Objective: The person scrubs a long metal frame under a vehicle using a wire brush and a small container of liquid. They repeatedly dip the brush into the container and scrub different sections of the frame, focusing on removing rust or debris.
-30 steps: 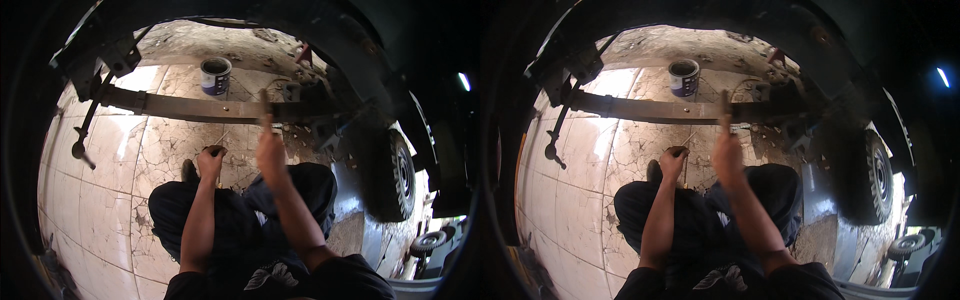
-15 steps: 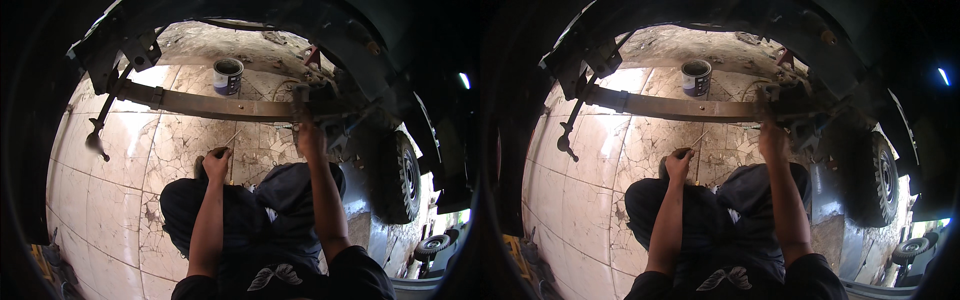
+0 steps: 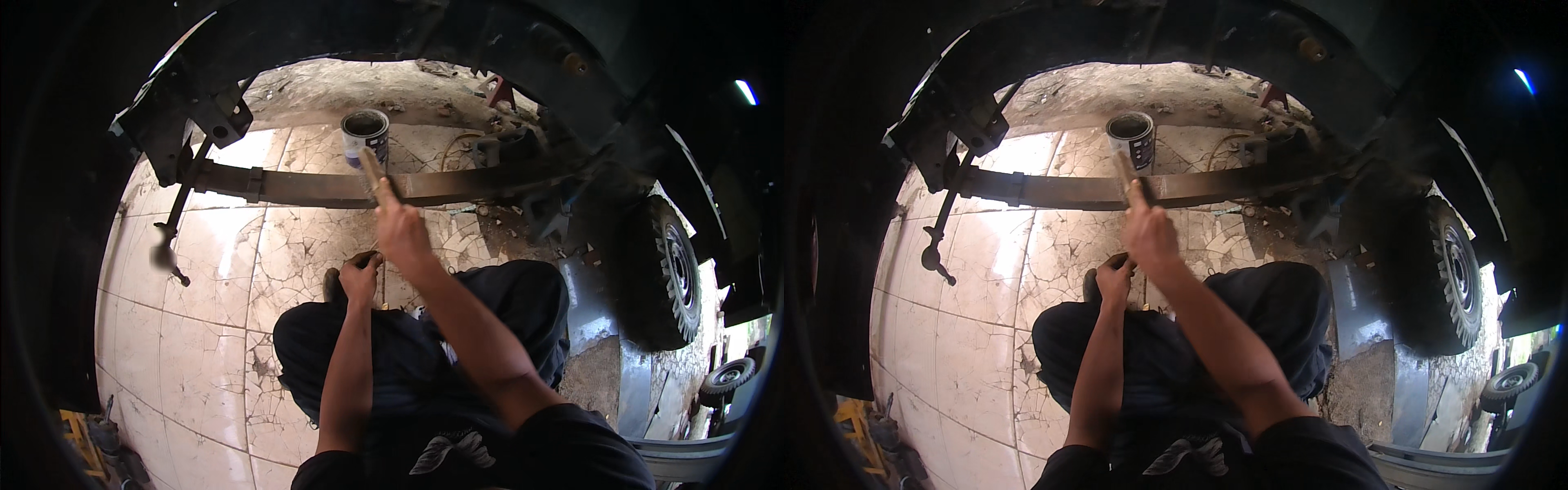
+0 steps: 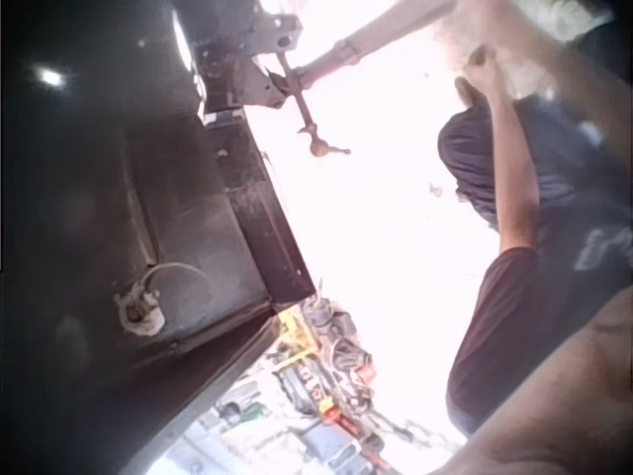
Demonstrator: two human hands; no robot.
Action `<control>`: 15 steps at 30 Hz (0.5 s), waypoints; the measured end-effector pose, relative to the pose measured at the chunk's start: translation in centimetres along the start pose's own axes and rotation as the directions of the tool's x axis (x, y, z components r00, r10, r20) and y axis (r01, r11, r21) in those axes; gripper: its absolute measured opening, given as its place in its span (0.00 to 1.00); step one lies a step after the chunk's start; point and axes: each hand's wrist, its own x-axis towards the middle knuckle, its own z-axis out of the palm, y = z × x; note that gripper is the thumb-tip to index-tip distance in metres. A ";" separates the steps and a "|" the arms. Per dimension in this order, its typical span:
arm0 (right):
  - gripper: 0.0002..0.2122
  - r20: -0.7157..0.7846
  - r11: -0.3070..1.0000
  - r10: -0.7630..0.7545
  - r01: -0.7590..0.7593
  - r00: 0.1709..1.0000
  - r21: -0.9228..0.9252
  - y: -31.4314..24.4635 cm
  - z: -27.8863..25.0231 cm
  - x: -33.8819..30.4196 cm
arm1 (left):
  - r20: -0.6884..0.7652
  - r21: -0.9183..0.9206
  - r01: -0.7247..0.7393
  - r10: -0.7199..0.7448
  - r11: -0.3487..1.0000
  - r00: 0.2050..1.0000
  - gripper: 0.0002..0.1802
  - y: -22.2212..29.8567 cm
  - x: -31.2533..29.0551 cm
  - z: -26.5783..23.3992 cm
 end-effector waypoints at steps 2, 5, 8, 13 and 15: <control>0.26 -0.001 1.000 0.002 -0.002 1.000 0.012 3.3 -2.4 -0.3 | 0.005 -0.124 0.092 -0.092 0.988 0.996 0.16 1.4 -1.1 -1.1; 0.24 -0.052 0.963 0.027 -0.040 0.998 -0.268 9.6 -8.4 -0.7 | 0.002 -0.229 0.112 -0.114 0.967 0.993 0.18 2.5 -1.9 -1.9; 0.24 -0.202 0.854 0.065 -0.159 0.977 -0.495 16.6 -11.8 -1.3 | 0.007 -0.163 0.062 -0.062 0.985 0.998 0.17 2.0 -1.6 -1.0; 0.27 -0.275 0.879 0.075 -0.194 0.958 -0.436 15.2 -9.3 -0.7 | 0.025 -0.076 -0.092 0.094 0.993 0.995 0.17 0.4 -0.5 1.5; 0.27 -0.203 0.956 0.054 -0.110 0.978 -0.272 11.4 -5.4 -0.5 | 0.021 0.010 -0.117 0.117 0.993 0.993 0.17 0.2 -0.5 1.2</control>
